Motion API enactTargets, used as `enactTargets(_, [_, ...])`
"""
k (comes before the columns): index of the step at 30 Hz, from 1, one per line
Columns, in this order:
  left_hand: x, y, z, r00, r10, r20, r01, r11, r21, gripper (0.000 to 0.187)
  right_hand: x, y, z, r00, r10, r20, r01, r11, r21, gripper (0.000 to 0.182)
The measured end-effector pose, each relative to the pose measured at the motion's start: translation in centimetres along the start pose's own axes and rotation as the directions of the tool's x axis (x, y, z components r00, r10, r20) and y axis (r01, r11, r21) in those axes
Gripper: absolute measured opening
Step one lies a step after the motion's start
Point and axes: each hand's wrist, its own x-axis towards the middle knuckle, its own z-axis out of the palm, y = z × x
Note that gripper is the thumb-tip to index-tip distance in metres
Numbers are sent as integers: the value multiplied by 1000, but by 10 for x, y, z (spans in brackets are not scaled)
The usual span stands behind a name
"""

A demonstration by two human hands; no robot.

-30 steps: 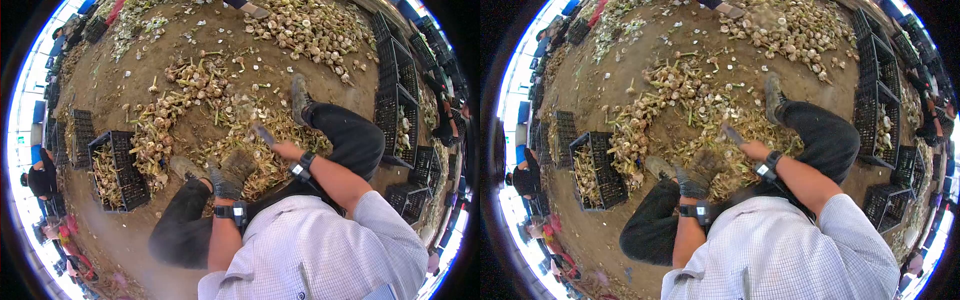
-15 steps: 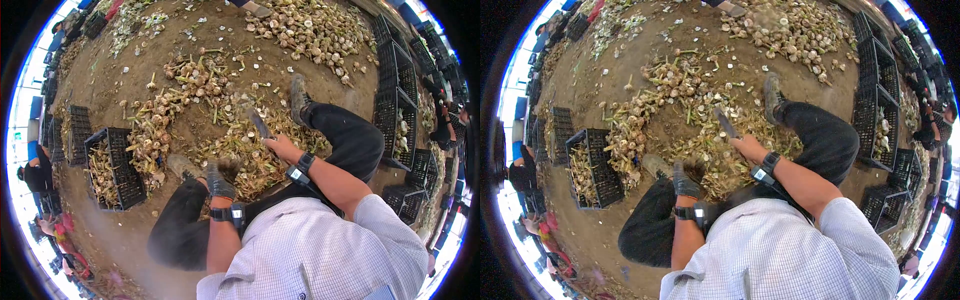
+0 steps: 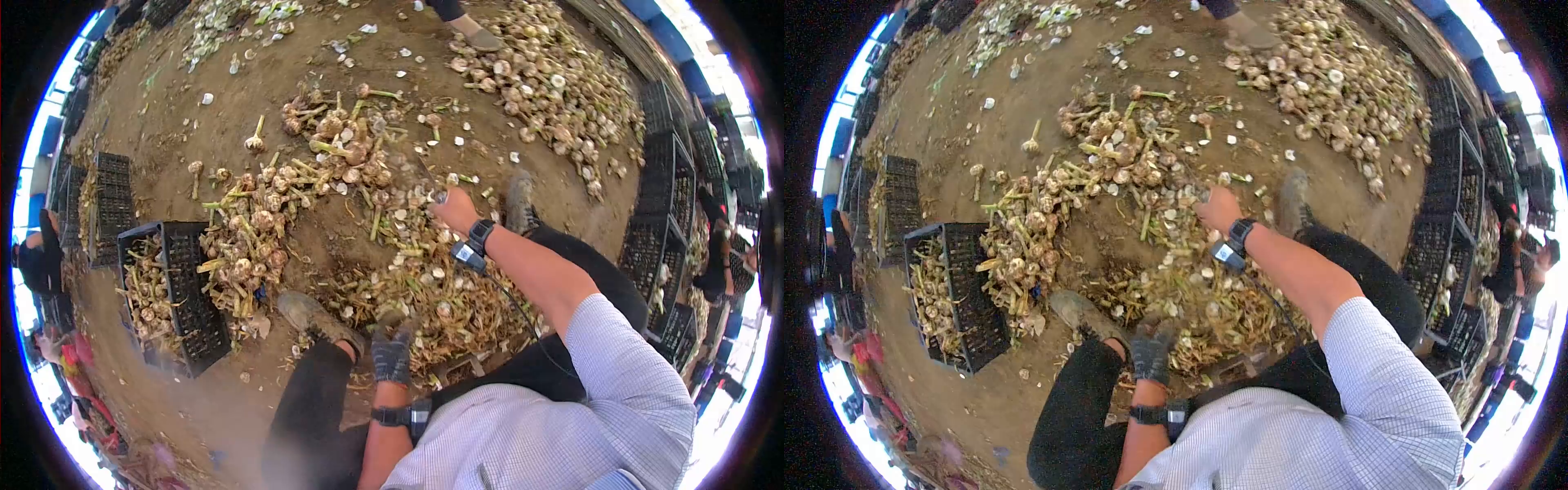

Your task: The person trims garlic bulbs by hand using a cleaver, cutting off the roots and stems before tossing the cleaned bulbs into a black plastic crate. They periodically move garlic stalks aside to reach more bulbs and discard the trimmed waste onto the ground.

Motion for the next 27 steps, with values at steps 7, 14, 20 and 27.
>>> enactTargets(7, [-5, 19, 10, 994, -67, -90, 57, 992, -110, 39, 108, -13, 53, 969, -142, -203, 151, 988, 27, 42])
enactTargets(14, [5, 1, 4, 977, -129, -168, 113, 988, -105, 38, 55, 5, 114, 997, -57, -46, 55, 997, -46, 44])
enactTargets(20, [0, 27, 31, 977, 196, -85, -184, 974, 135, 55, -53, -9, 74, 946, -212, 246, 226, 974, -31, 51])
enactTargets(27, [-16, 36, 56, 811, 574, 111, -570, 734, 368, 71, -192, -45, 16, 926, -240, 293, 89, 889, 449, 61])
